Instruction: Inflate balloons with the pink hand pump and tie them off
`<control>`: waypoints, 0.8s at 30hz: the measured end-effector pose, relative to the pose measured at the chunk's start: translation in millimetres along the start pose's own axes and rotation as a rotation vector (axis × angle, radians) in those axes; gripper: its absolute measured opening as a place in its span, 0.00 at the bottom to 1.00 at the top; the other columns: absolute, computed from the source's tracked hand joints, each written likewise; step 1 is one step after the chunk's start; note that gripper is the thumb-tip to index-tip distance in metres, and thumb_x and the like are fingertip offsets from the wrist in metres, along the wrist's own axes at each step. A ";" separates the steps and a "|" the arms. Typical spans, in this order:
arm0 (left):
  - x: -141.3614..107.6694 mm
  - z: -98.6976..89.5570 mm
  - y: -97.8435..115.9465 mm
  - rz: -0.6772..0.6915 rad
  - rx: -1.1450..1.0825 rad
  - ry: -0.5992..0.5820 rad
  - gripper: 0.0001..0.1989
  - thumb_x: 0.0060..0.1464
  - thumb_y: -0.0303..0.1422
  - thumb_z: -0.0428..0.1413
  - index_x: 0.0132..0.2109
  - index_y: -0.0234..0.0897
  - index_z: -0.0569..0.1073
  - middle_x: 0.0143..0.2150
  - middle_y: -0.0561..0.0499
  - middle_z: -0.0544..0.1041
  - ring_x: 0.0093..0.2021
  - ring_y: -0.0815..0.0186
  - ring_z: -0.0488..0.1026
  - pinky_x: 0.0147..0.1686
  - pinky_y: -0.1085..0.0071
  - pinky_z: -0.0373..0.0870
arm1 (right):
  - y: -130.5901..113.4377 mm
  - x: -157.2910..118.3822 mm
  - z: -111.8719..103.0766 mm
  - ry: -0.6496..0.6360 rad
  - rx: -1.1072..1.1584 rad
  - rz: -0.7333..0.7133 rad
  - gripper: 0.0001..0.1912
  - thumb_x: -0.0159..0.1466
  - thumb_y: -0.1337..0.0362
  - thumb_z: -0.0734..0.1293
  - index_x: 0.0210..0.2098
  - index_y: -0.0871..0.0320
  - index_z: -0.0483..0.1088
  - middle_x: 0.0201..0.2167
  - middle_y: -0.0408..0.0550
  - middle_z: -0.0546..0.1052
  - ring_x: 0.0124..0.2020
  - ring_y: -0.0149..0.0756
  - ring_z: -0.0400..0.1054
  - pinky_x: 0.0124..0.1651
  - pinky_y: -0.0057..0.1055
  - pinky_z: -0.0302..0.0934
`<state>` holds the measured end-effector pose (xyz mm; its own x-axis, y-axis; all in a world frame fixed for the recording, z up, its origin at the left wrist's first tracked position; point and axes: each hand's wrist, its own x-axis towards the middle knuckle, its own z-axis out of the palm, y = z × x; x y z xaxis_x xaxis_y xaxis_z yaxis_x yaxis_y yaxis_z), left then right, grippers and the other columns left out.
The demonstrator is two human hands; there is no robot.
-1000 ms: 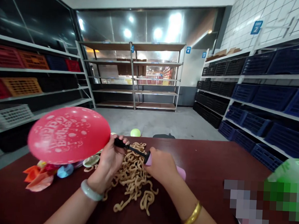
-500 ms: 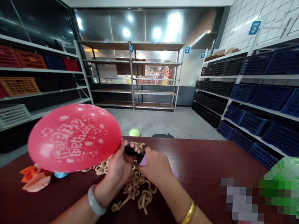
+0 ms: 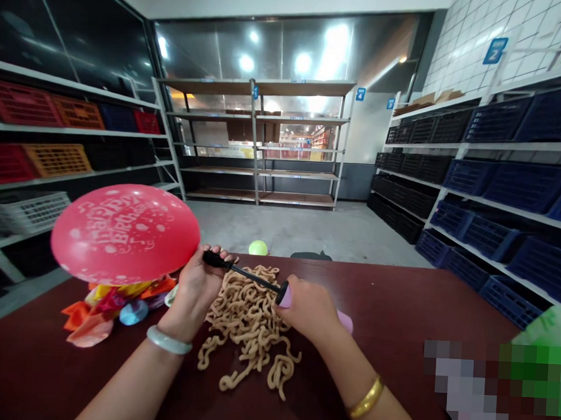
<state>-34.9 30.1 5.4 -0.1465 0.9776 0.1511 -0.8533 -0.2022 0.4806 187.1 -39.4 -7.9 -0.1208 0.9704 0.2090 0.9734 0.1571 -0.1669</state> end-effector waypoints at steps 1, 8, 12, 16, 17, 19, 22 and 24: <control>-1.9 0.3 -3.9 0.004 -0.004 -0.009 0.06 0.55 0.28 0.54 0.31 0.37 0.63 0.27 0.54 0.66 0.27 0.67 0.68 0.31 0.68 0.67 | 0.6 -0.3 0.0 0.009 -0.009 -0.008 0.20 0.57 0.46 0.65 0.39 0.54 0.66 0.33 0.49 0.78 0.36 0.47 0.74 0.32 0.34 0.55; -38.8 18.3 -45.4 -0.074 0.022 -0.057 0.07 0.53 0.31 0.59 0.33 0.37 0.66 0.29 0.53 0.68 0.29 0.68 0.68 0.34 0.70 0.68 | -6.8 -5.0 0.3 0.045 0.014 -0.025 0.18 0.57 0.48 0.66 0.36 0.55 0.65 0.32 0.48 0.78 0.33 0.44 0.73 0.30 0.32 0.53; -63.3 28.9 -67.1 -0.163 0.030 -0.049 0.07 0.53 0.31 0.59 0.33 0.36 0.68 0.29 0.52 0.69 0.30 0.68 0.69 0.37 0.67 0.69 | -12.3 -6.4 0.0 0.021 0.082 -0.008 0.20 0.58 0.45 0.64 0.38 0.55 0.65 0.32 0.49 0.78 0.33 0.43 0.73 0.31 0.32 0.55; -67.8 28.4 -73.9 -0.189 0.034 -0.054 0.07 0.53 0.33 0.60 0.34 0.36 0.70 0.30 0.51 0.71 0.32 0.66 0.71 0.41 0.65 0.70 | -11.6 -7.3 -1.3 0.014 0.126 -0.050 0.23 0.58 0.45 0.65 0.45 0.56 0.66 0.37 0.50 0.78 0.38 0.45 0.73 0.35 0.33 0.58; -66.1 26.9 -73.4 -0.187 0.035 -0.044 0.07 0.53 0.33 0.60 0.34 0.35 0.70 0.30 0.51 0.71 0.32 0.66 0.71 0.41 0.64 0.70 | -11.1 -7.6 -1.7 0.033 0.141 -0.082 0.25 0.59 0.46 0.66 0.49 0.55 0.65 0.41 0.50 0.77 0.40 0.45 0.73 0.36 0.34 0.59; -61.4 23.4 -71.4 -0.176 0.036 -0.002 0.07 0.53 0.34 0.60 0.34 0.35 0.70 0.31 0.50 0.73 0.34 0.66 0.72 0.43 0.65 0.70 | -10.1 -8.5 -2.5 0.067 0.158 -0.151 0.30 0.60 0.48 0.66 0.58 0.52 0.59 0.48 0.50 0.75 0.44 0.45 0.72 0.39 0.34 0.60; -55.5 18.6 -68.4 -0.157 0.039 0.044 0.07 0.53 0.33 0.60 0.33 0.35 0.70 0.32 0.50 0.74 0.35 0.66 0.73 0.43 0.67 0.69 | -9.2 -9.8 -4.0 0.062 0.119 -0.212 0.29 0.62 0.51 0.65 0.61 0.47 0.57 0.49 0.49 0.73 0.43 0.44 0.72 0.39 0.35 0.60; -53.1 16.6 -67.3 -0.153 0.048 0.046 0.06 0.53 0.32 0.59 0.32 0.35 0.70 0.32 0.50 0.74 0.36 0.66 0.73 0.44 0.68 0.69 | -8.7 -10.5 -4.6 0.060 0.086 -0.225 0.27 0.63 0.52 0.64 0.60 0.46 0.59 0.46 0.48 0.74 0.41 0.43 0.72 0.38 0.35 0.60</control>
<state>38.7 -9.1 -20.6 -0.0400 0.9986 0.0335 -0.8428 -0.0517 0.5357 180.8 -51.7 -4.2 -0.3186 0.8969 0.3067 0.9028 0.3857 -0.1901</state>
